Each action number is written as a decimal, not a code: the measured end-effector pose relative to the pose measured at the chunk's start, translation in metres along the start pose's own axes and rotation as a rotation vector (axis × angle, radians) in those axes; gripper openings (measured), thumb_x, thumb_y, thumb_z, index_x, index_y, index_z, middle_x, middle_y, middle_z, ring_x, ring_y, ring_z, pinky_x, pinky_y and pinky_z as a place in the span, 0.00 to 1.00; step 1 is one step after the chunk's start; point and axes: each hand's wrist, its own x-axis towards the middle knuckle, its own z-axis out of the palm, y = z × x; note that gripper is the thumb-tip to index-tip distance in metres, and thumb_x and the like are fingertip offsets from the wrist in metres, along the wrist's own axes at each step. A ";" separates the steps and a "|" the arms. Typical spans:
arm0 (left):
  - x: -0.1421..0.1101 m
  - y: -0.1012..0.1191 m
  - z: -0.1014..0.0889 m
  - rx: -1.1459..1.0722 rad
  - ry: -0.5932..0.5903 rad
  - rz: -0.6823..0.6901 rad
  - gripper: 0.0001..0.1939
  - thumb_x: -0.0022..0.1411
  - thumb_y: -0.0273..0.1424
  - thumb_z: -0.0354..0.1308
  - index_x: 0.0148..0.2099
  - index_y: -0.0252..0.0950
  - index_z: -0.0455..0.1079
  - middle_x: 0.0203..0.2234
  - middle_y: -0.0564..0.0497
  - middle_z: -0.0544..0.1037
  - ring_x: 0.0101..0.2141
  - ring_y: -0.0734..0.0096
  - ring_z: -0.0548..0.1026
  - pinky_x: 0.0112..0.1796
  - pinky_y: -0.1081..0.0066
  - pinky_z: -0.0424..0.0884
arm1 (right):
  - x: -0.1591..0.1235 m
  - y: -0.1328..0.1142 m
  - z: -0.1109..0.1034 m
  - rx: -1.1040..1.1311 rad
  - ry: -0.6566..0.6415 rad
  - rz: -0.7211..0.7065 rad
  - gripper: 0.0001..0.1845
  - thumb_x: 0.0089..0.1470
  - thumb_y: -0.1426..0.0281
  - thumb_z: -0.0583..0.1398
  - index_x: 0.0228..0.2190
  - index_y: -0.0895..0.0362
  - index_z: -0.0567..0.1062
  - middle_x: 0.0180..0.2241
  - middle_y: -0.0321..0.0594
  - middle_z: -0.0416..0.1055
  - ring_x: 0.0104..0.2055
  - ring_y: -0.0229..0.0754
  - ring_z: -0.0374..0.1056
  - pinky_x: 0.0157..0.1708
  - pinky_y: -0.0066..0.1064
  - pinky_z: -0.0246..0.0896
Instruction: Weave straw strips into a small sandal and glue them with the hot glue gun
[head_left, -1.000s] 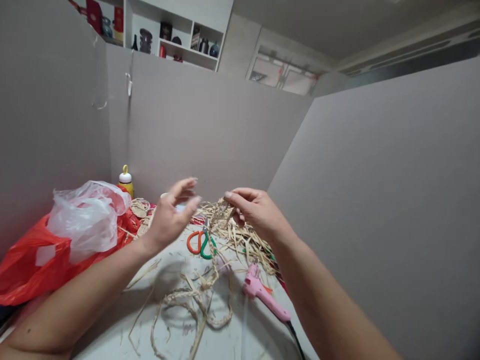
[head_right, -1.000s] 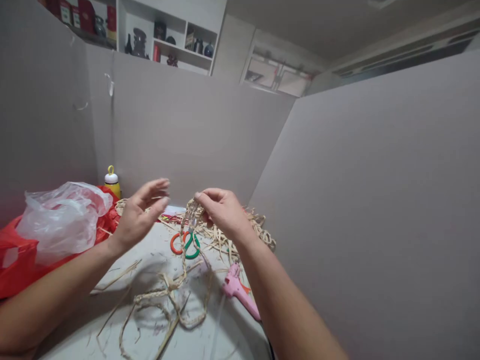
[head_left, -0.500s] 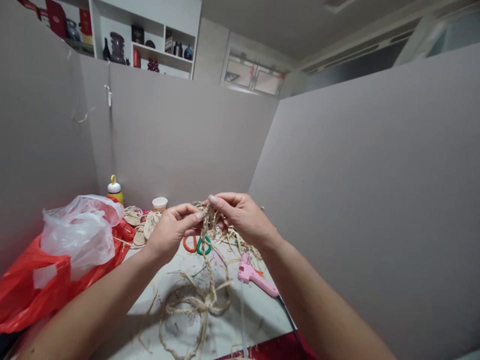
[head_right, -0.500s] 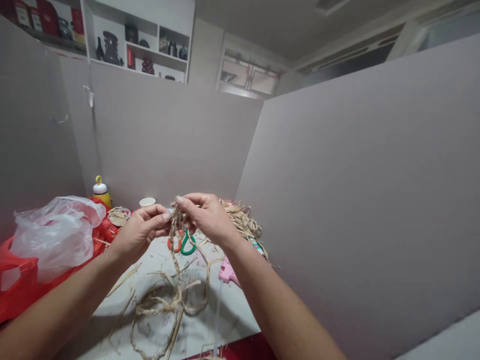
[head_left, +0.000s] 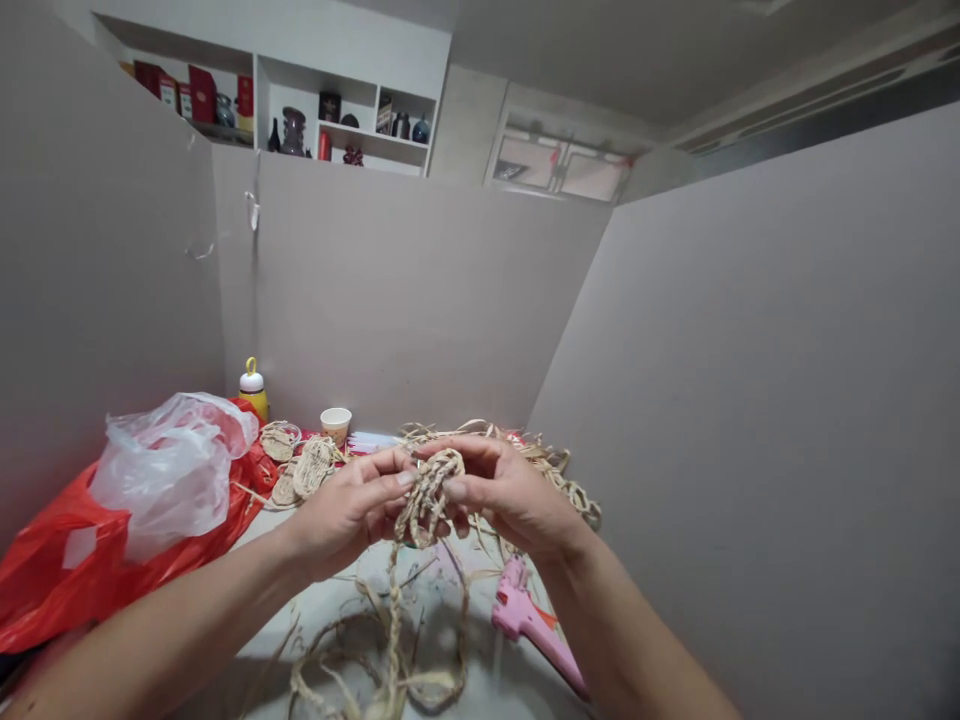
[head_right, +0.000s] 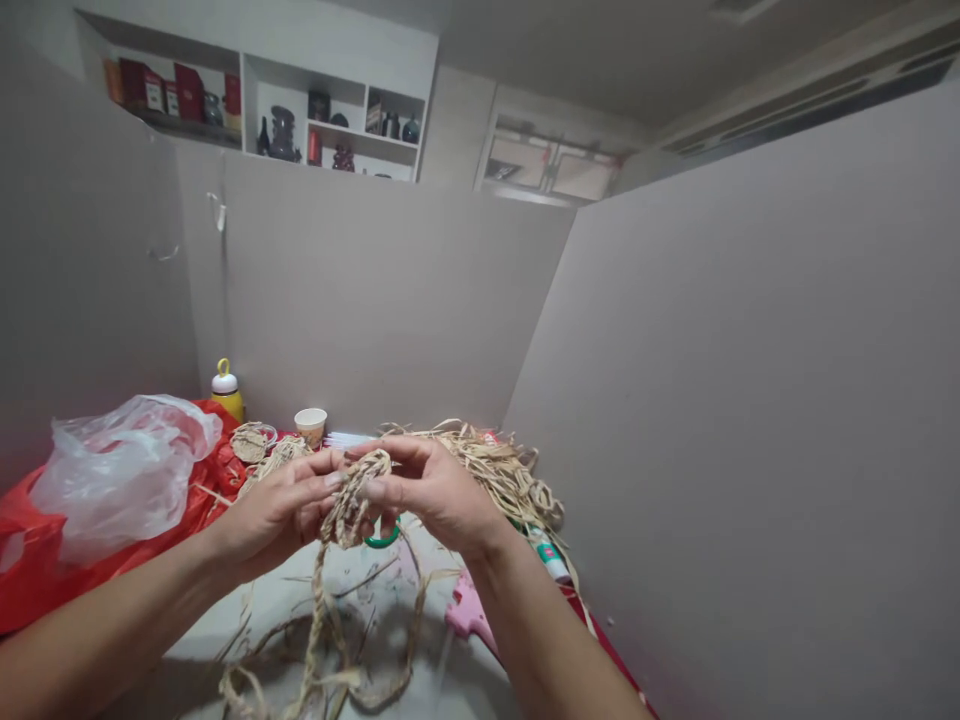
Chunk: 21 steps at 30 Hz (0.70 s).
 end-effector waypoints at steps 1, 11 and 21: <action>0.000 -0.002 0.002 -0.008 -0.004 -0.011 0.09 0.62 0.33 0.61 0.37 0.34 0.66 0.28 0.47 0.78 0.28 0.69 0.79 0.29 0.74 0.70 | -0.002 0.002 -0.003 0.035 -0.045 -0.005 0.19 0.43 0.67 0.72 0.40 0.54 0.81 0.25 0.35 0.77 0.22 0.34 0.72 0.19 0.22 0.66; 0.001 -0.011 0.007 -0.061 -0.051 -0.150 0.07 0.62 0.31 0.60 0.39 0.34 0.65 0.31 0.46 0.78 0.26 0.71 0.79 0.21 0.79 0.73 | -0.009 0.023 -0.015 0.030 -0.064 -0.184 0.14 0.43 0.69 0.72 0.36 0.53 0.83 0.33 0.35 0.72 0.22 0.30 0.70 0.20 0.21 0.71; 0.000 -0.014 0.008 -0.052 -0.013 -0.179 0.09 0.62 0.35 0.60 0.38 0.35 0.66 0.33 0.48 0.77 0.32 0.69 0.80 0.25 0.77 0.76 | -0.015 0.023 -0.023 -0.042 -0.028 -0.207 0.12 0.46 0.70 0.71 0.36 0.53 0.82 0.31 0.34 0.70 0.22 0.29 0.69 0.20 0.18 0.70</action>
